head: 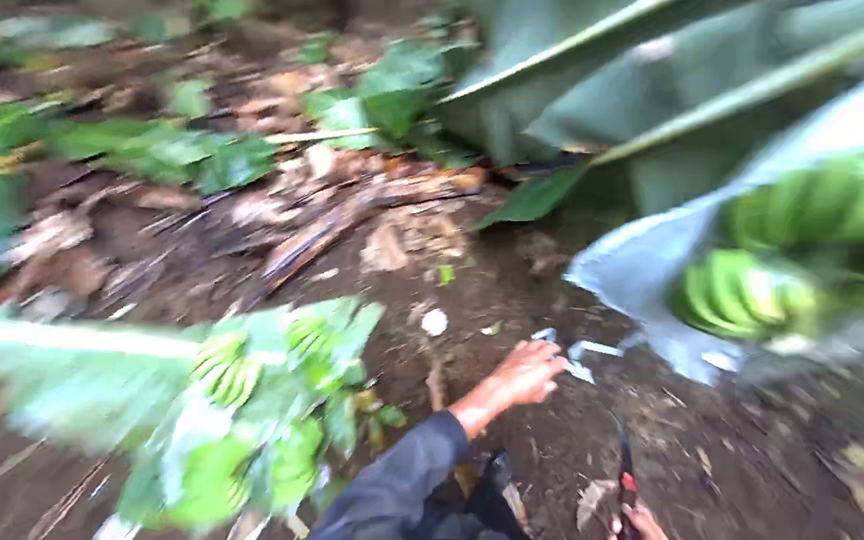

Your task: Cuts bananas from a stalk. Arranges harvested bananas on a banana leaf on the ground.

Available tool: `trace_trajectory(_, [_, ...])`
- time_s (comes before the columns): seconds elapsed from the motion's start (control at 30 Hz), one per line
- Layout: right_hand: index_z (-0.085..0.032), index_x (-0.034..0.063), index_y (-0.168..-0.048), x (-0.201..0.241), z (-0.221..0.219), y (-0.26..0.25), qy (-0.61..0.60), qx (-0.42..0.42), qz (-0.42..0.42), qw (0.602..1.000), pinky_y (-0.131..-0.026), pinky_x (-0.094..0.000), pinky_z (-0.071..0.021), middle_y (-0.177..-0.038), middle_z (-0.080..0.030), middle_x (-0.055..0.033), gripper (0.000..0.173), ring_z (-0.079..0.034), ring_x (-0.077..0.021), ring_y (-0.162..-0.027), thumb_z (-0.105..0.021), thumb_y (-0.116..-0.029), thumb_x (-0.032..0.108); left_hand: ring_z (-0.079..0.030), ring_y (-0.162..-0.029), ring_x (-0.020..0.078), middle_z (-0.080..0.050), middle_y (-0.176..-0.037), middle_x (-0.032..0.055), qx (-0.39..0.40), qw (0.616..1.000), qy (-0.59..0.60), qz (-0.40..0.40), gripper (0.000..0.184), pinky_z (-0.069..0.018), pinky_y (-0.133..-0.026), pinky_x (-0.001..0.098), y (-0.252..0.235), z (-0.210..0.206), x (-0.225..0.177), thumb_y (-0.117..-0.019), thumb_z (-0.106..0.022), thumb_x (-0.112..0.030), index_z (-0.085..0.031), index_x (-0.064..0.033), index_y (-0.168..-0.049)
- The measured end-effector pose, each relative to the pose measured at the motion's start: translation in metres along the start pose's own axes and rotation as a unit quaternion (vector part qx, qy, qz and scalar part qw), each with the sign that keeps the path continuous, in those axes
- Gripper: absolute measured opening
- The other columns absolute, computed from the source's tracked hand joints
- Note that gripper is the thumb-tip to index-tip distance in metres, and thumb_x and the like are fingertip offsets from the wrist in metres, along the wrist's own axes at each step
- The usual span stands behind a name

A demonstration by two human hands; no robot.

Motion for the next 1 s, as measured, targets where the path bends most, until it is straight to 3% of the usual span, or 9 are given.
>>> trace_trajectory(0.07, [-0.051,0.0067,-0.125,0.03,0.031,0.003,-0.006,-0.066,0.04,0.997,-0.045,-0.036,-0.0562,-0.066,-0.06,-0.003,0.024,-0.061,-0.0165,-0.05,-0.042,-0.1035,0.014,-0.044,-0.145,0.0281,-0.053,-0.152,0.0073,0.021,0.999,-0.013,-0.035,0.045,-0.0361,-0.12,0.0511,-0.053,0.016,-0.026,-0.097,-0.066,-0.03,-0.063,-0.0198,-0.14])
trace_trajectory(0.2, [-0.038,0.002,-0.149,0.087,0.09,0.009,0.057,-0.122,0.107,0.985,-0.05,-0.0406,-0.0586,-0.091,-0.071,-0.0169,0.051,-0.068,-0.0247,-0.06,-0.048,-0.0995,0.004,-0.042,-0.148,0.0301,-0.052,-0.154,0.0112,0.024,0.993,-0.038,-0.106,0.046,-0.0333,-0.122,0.0503,-0.157,0.044,-0.084,-0.0993,-0.063,-0.028,-0.06,-0.014,-0.143])
trace_trajectory(0.3, [-0.039,0.004,-0.154,0.118,0.129,0.003,0.151,-0.15,0.166,0.963,-0.051,-0.0405,-0.0585,-0.095,-0.072,-0.0153,0.06,-0.067,-0.0225,-0.06,-0.054,-0.0951,0.003,-0.046,-0.145,0.0297,-0.054,-0.152,0.0118,-0.012,0.983,-0.076,-0.166,0.047,-0.0374,-0.12,0.0486,-0.235,0.047,-0.121,-0.0976,-0.066,-0.025,-0.061,-0.0135,-0.143])
trace_trajectory(0.43, [-0.039,0.0188,-0.159,0.16,0.173,-0.014,0.336,-0.187,0.24,0.892,-0.076,-0.0547,-0.0599,-0.129,-0.069,-0.0146,0.074,-0.073,-0.0263,-0.089,-0.06,-0.0893,0.005,-0.041,-0.147,0.0344,-0.051,-0.153,0.0129,-0.029,0.963,-0.17,-0.209,0.062,-0.035,-0.121,0.0526,-0.329,0.027,-0.163,-0.0828,-0.082,-0.025,-0.062,-0.0157,-0.141])
trace_trajectory(0.5, [-0.04,0.021,-0.16,0.185,0.186,-0.025,0.389,-0.192,0.275,0.858,-0.077,-0.0576,-0.0585,-0.127,-0.07,-0.0147,0.075,-0.073,-0.0281,-0.091,-0.061,-0.0885,0.009,-0.041,-0.147,0.0384,-0.05,-0.154,0.0162,-0.036,0.96,-0.208,-0.186,0.075,-0.0326,-0.121,0.0567,-0.364,0.011,-0.172,-0.0754,-0.088,-0.024,-0.058,-0.0121,-0.143])
trace_trajectory(0.57, [-0.041,0.0239,-0.159,0.206,0.198,-0.036,0.431,-0.19,0.302,0.828,-0.075,-0.0554,-0.0591,-0.121,-0.073,-0.0111,0.074,-0.074,-0.0255,-0.088,-0.059,-0.0886,0.012,-0.038,-0.148,0.041,-0.046,-0.156,0.0202,-0.037,0.956,-0.248,-0.154,0.087,-0.0292,-0.122,0.0597,-0.382,-0.008,-0.169,-0.0726,-0.09,-0.028,-0.051,-0.0071,-0.148])
trace_trajectory(0.63, [-0.042,0.024,-0.159,0.226,0.208,-0.049,0.471,-0.175,0.339,0.795,-0.076,-0.0524,-0.0604,-0.121,-0.073,-0.008,0.073,-0.074,-0.0234,-0.09,-0.058,-0.0891,0.013,-0.037,-0.148,0.0425,-0.047,-0.153,0.0229,-0.04,0.95,-0.27,-0.15,0.075,-0.0267,-0.122,0.0616,-0.384,-0.025,-0.159,-0.0771,-0.086,-0.025,-0.054,-0.0039,-0.142])
trace_trajectory(0.83, [-0.041,0.0307,-0.159,0.273,0.215,-0.097,0.53,-0.107,0.374,0.754,-0.074,-0.058,-0.059,-0.115,-0.074,-0.0107,0.071,-0.074,-0.0298,-0.086,-0.055,-0.0911,0.014,-0.059,-0.121,0.0343,-0.068,-0.12,0.0111,-0.008,0.937,-0.316,-0.146,0.056,-0.0414,-0.109,0.0557,-0.378,-0.013,-0.154,-0.0735,-0.088,-0.027,-0.068,-0.0114,-0.123])
trace_trajectory(1.0, [-0.038,0.0315,-0.16,0.301,0.195,-0.12,0.558,-0.03,0.374,0.74,-0.084,-0.0599,-0.0567,-0.121,-0.072,-0.0138,0.067,-0.072,-0.0337,-0.099,-0.051,-0.0969,0.015,-0.059,-0.118,0.0345,-0.071,-0.114,0.0081,0.028,0.924,-0.365,-0.113,0.053,-0.0421,-0.107,0.057,-0.359,0.005,-0.161,-0.0659,-0.09,-0.045,-0.076,-0.0117,-0.104])
Point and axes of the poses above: each hand's wrist, its own y-axis away from the middle knuckle, its own z-axis out of the back of the hand, x = y × z, the point moved 2 cm from there along -y, towards the middle knuckle
